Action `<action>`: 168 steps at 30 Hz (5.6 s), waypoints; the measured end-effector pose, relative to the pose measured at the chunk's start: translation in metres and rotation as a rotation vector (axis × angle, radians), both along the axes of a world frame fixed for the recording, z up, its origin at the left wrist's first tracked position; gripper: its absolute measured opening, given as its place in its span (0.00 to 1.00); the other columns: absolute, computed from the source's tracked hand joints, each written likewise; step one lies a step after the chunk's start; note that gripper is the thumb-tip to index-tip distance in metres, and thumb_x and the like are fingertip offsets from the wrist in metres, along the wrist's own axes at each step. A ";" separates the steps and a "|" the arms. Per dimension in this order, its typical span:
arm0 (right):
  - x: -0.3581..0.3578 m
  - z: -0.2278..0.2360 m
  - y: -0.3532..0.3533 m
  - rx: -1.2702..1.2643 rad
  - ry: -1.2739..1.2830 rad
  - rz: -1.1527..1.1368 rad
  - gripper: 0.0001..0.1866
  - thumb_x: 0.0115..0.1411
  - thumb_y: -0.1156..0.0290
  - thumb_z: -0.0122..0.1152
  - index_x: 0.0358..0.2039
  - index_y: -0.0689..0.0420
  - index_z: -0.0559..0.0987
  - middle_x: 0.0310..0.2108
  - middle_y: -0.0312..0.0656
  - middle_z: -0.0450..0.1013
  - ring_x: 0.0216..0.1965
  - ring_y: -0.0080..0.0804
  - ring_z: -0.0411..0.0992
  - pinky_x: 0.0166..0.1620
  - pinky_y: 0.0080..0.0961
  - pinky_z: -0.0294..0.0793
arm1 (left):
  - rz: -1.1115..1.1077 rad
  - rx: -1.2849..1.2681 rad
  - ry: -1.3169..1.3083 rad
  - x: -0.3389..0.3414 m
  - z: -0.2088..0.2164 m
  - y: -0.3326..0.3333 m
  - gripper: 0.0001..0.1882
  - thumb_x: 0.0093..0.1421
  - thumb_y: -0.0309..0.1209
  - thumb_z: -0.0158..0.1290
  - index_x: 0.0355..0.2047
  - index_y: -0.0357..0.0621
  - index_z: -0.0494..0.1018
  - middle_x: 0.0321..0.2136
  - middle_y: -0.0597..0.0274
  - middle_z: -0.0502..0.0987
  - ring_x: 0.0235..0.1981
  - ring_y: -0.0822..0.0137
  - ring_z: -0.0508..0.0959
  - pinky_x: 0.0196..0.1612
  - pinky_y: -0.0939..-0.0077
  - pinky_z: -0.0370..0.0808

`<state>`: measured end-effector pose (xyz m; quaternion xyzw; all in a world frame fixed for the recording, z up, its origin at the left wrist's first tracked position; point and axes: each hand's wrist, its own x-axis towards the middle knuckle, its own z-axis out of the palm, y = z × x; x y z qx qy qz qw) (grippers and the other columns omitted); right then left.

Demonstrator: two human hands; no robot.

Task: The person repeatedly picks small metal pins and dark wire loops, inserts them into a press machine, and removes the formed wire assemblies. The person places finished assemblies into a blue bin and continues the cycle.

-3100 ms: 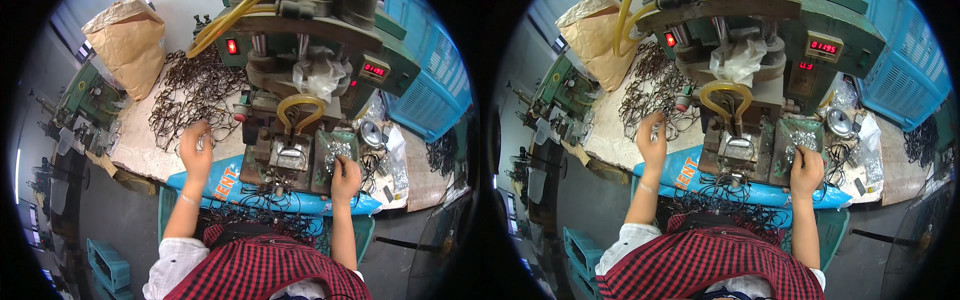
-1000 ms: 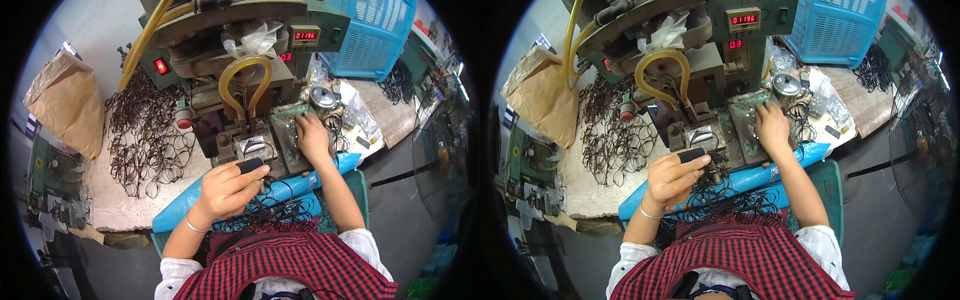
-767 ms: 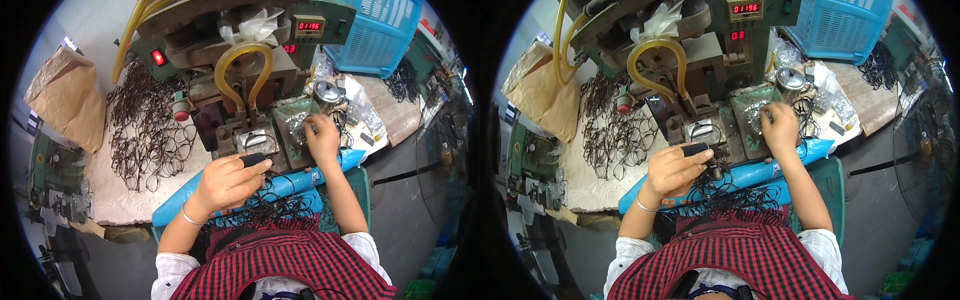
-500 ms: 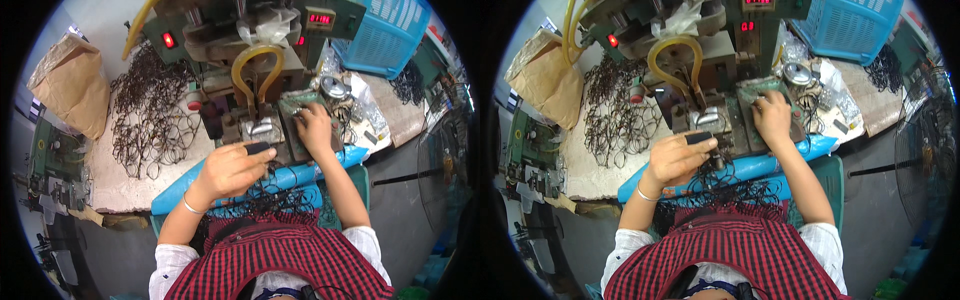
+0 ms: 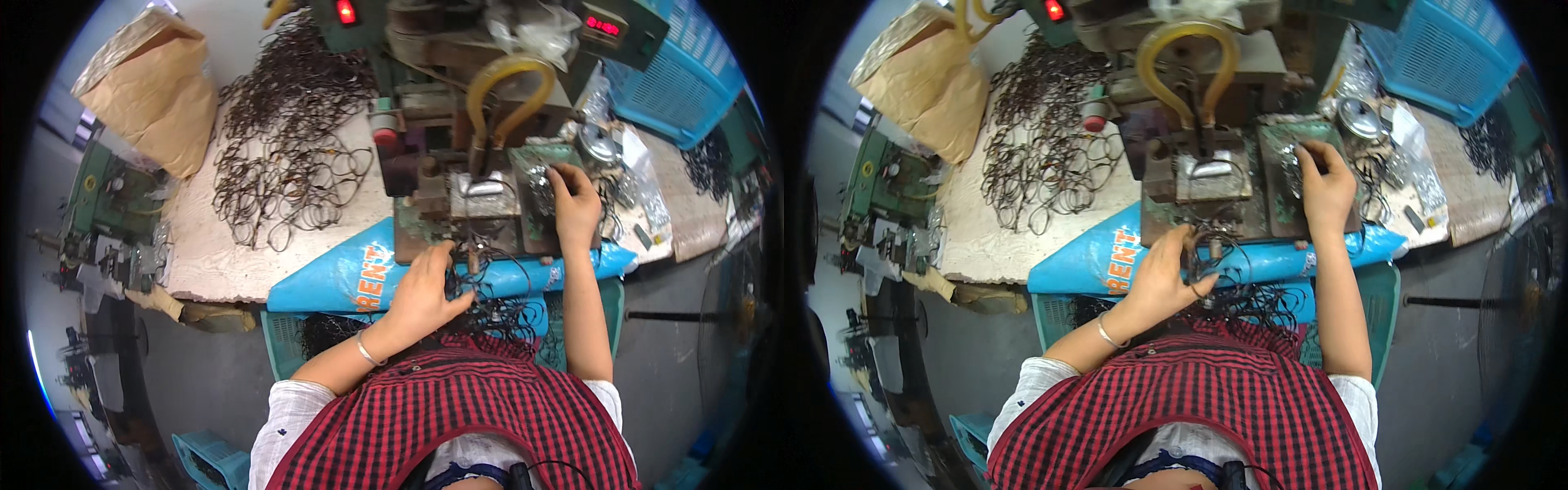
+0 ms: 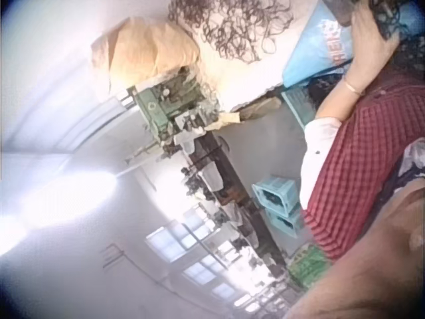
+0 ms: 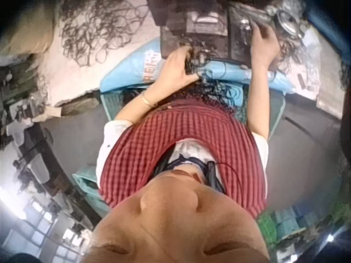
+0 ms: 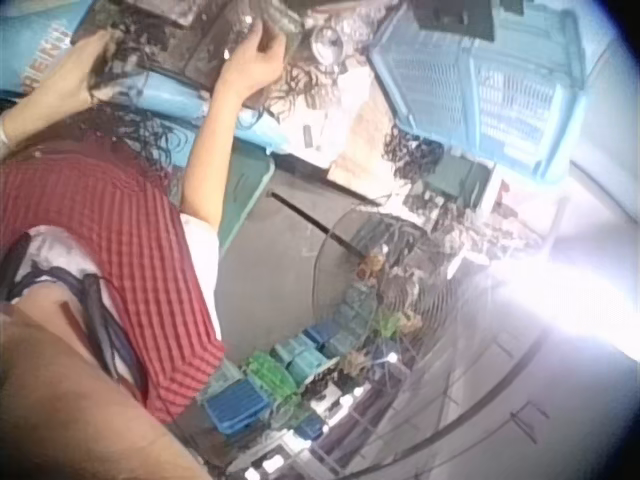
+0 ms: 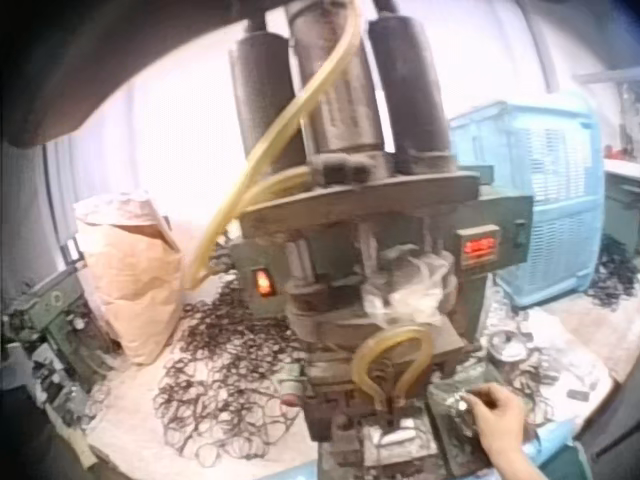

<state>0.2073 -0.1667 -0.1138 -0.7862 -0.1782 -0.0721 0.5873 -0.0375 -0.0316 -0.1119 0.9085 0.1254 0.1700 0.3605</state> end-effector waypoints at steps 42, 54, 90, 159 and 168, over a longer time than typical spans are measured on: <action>-0.084 0.084 0.056 0.384 0.281 0.445 0.35 0.53 0.84 0.65 0.63 0.67 0.65 0.34 0.37 0.78 0.41 0.21 0.74 0.51 0.20 0.71 | -0.008 -0.353 -1.045 0.032 0.143 0.066 0.08 0.64 0.15 0.51 0.42 0.36 0.69 0.41 0.51 0.76 0.41 0.62 0.80 0.40 0.63 0.86; -0.093 0.085 0.066 0.570 0.350 0.335 0.33 0.54 0.83 0.66 0.60 0.69 0.67 0.28 0.32 0.76 0.35 0.16 0.72 0.49 0.18 0.71 | -0.007 -0.494 -0.993 0.064 0.148 0.083 0.05 0.69 0.21 0.52 0.44 0.35 0.73 0.40 0.55 0.78 0.41 0.68 0.79 0.42 0.67 0.83; 0.022 -0.005 -0.026 -0.210 -0.322 -0.006 0.07 0.59 0.75 0.64 0.39 0.60 0.82 0.33 0.44 0.81 0.34 0.36 0.79 0.40 0.30 0.76 | 0.008 0.462 -0.692 -0.004 0.058 0.058 0.14 0.55 0.21 0.62 0.43 0.42 0.79 0.47 0.55 0.82 0.42 0.54 0.82 0.56 0.55 0.78; -0.081 0.063 0.059 0.282 -0.034 0.289 0.08 0.61 0.81 0.62 0.41 0.65 0.83 0.40 0.53 0.80 0.47 0.47 0.79 0.53 0.33 0.76 | -0.060 -0.282 -1.003 0.054 0.124 0.084 0.11 0.69 0.17 0.47 0.50 0.36 0.66 0.45 0.50 0.76 0.46 0.58 0.79 0.47 0.58 0.82; -0.090 0.078 0.059 0.455 0.243 0.481 0.32 0.64 0.84 0.60 0.66 0.72 0.59 0.44 0.45 0.81 0.49 0.21 0.74 0.56 0.20 0.70 | -0.066 -0.400 -1.011 0.057 0.131 0.091 0.10 0.67 0.17 0.52 0.44 0.37 0.63 0.44 0.48 0.78 0.46 0.58 0.81 0.54 0.63 0.78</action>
